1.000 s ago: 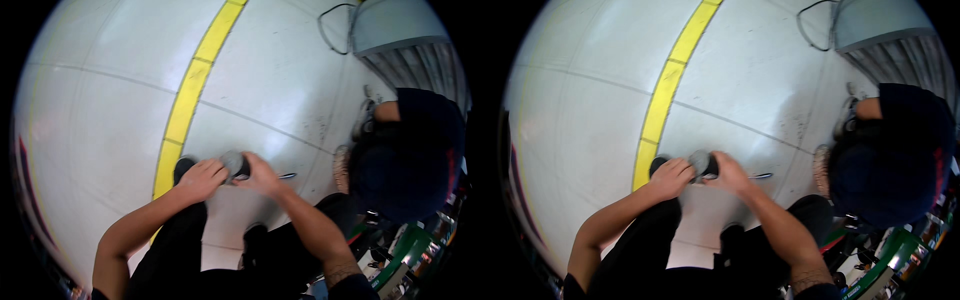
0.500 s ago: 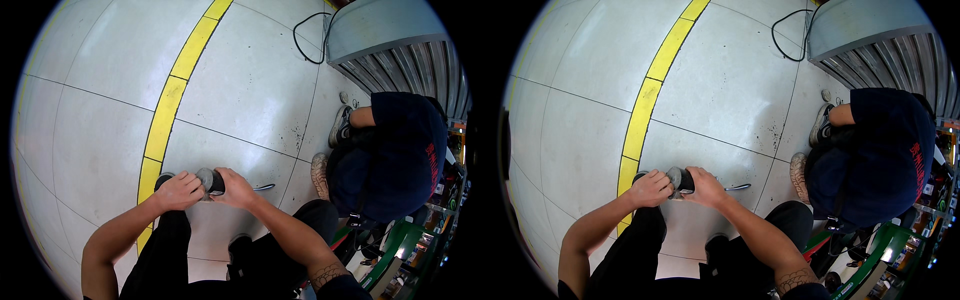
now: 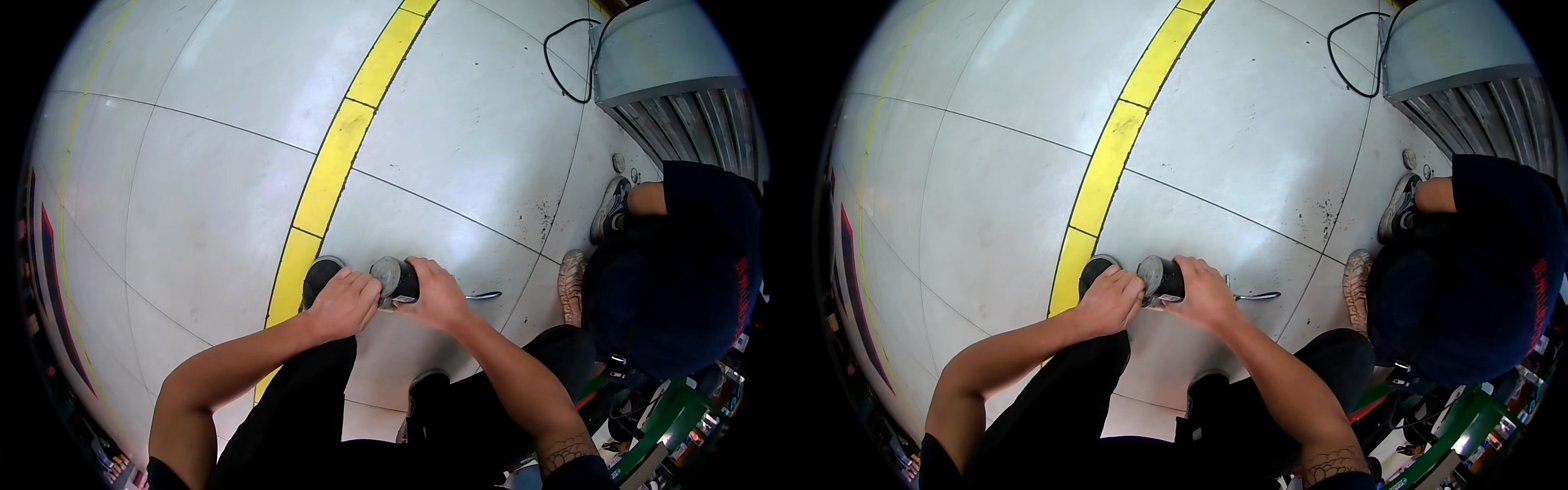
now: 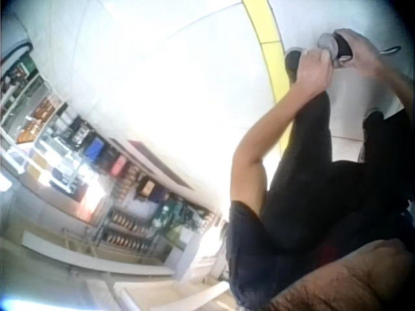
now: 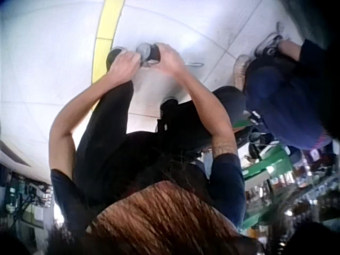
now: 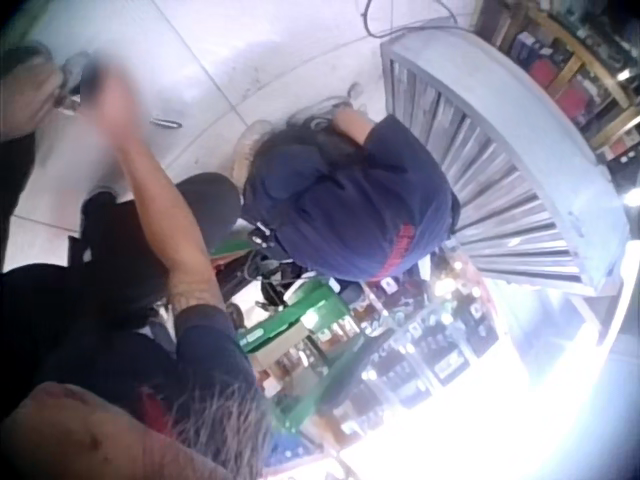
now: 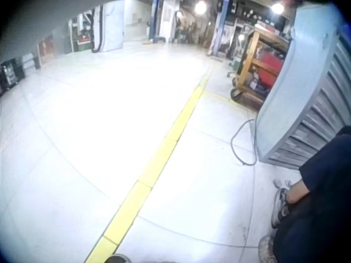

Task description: The person sits on the floor and uses a wrench to loosen bolts on a mechanical part. They remove the bolts and disassemble the part into two main sections, revealing internal components.

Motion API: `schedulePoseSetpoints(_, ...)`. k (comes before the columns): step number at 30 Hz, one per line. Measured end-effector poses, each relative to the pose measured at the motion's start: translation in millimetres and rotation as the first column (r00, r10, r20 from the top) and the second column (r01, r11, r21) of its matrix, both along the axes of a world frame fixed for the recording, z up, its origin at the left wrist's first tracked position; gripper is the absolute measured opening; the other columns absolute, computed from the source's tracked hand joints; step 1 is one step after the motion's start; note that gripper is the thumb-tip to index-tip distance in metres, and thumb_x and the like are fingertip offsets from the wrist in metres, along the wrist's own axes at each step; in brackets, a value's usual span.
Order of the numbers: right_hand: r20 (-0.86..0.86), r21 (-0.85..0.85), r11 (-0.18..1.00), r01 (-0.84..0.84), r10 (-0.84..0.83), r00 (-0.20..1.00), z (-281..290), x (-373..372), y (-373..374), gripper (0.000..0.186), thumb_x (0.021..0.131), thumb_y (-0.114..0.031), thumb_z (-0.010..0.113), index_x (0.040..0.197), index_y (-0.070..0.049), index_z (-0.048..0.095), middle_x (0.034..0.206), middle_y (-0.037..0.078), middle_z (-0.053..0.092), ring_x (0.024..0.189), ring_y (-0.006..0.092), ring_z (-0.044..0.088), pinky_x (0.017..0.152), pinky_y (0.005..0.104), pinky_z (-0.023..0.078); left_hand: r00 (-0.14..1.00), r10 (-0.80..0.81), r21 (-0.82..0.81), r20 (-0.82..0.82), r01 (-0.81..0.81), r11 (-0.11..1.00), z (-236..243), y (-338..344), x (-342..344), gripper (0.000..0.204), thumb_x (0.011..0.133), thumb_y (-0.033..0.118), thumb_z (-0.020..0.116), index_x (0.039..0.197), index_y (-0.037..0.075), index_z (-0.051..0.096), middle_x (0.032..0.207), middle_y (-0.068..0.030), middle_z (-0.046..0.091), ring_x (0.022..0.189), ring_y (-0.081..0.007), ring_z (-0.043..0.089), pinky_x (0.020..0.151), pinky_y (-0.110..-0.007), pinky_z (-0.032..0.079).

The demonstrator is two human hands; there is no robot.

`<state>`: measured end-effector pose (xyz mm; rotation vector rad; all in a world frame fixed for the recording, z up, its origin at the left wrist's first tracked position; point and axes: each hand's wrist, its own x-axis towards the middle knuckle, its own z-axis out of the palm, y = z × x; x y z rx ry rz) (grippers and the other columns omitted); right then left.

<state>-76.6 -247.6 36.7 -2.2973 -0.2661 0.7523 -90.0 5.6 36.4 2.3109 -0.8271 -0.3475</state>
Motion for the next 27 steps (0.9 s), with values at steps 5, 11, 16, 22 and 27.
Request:
schedulePoseSetpoints(5, 0.028, -0.045, 0.999, -0.003, 0.004, 1.0, -7, -8, 1, 0.088, 0.076, -0.035, 0.099, 0.145, 0.0, 0.057, 0.129, 0.022, 0.071, 0.12, 0.0431, 0.07, 0.105, 0.0513, 0.056, 0.956, 0.186, 0.041, -0.228, -0.182, 0.982, 13, -11, -7, 0.013, 0.104, 0.013, 0.061, 0.105, 0.001, 0.057, 0.09, -0.0217, 0.068, 0.083, -0.0442, 0.067, 0.081, -0.055, 0.049)
schedulePoseSetpoints(11, 0.126, -0.082, 0.997, 0.012, -0.001, 0.992, -7, -20, 11, 0.092, 0.076, -0.038, 0.1, 0.145, 0.002, 0.057, 0.128, 0.021, 0.071, 0.118, 0.042, 0.07, 0.104, 0.0516, 0.055, 0.774, 0.4, 0.292, -0.491, -0.287, 0.912, 37, -22, -1, 0.019, 0.108, 0.016, 0.056, 0.107, -0.003, 0.059, 0.093, -0.0308, 0.073, 0.086, -0.0523, 0.072, 0.082, -0.066, 0.055)
schedulePoseSetpoints(16, 0.124, -0.135, 0.991, -0.022, 0.039, 0.992, -3, -24, 22, 0.092, 0.076, -0.04, 0.1, 0.145, 0.002, 0.057, 0.129, 0.02, 0.07, 0.12, 0.0405, 0.069, 0.107, 0.0507, 0.054, 0.738, 0.443, 0.325, -0.509, -0.311, 0.893, 29, -12, -4, 0.023, 0.106, 0.02, 0.057, 0.108, -0.002, 0.063, 0.095, -0.0308, 0.075, 0.086, -0.0498, 0.074, 0.082, -0.064, 0.056)
schedulePoseSetpoints(22, 0.12, -0.125, 0.992, -0.011, 0.027, 0.992, -4, -23, 20, 0.094, 0.075, -0.042, 0.101, 0.146, 0.001, 0.057, 0.129, 0.02, 0.07, 0.119, 0.0404, 0.069, 0.107, 0.0499, 0.053, 0.969, -0.212, 0.226, 0.127, 0.18, 0.957, 12, 34, 7, 0.025, 0.093, 0.021, 0.071, 0.115, 0.008, 0.068, 0.093, -0.0089, 0.062, 0.083, -0.0289, 0.066, 0.082, -0.044, 0.052)
schedulePoseSetpoints(27, 0.082, -0.114, 0.993, 0.01, -0.001, 0.997, 3, -15, 18, 0.091, 0.077, -0.04, 0.1, 0.146, 0.001, 0.057, 0.129, 0.02, 0.07, 0.119, 0.0407, 0.068, 0.108, 0.0504, 0.054, 0.888, -0.386, 0.176, 0.252, 0.35, 0.92, -4, 38, 31, 0.022, 0.09, 0.018, 0.072, 0.109, 0.01, 0.066, 0.092, -0.006, 0.058, 0.084, -0.026, 0.064, 0.08, -0.041, 0.052)
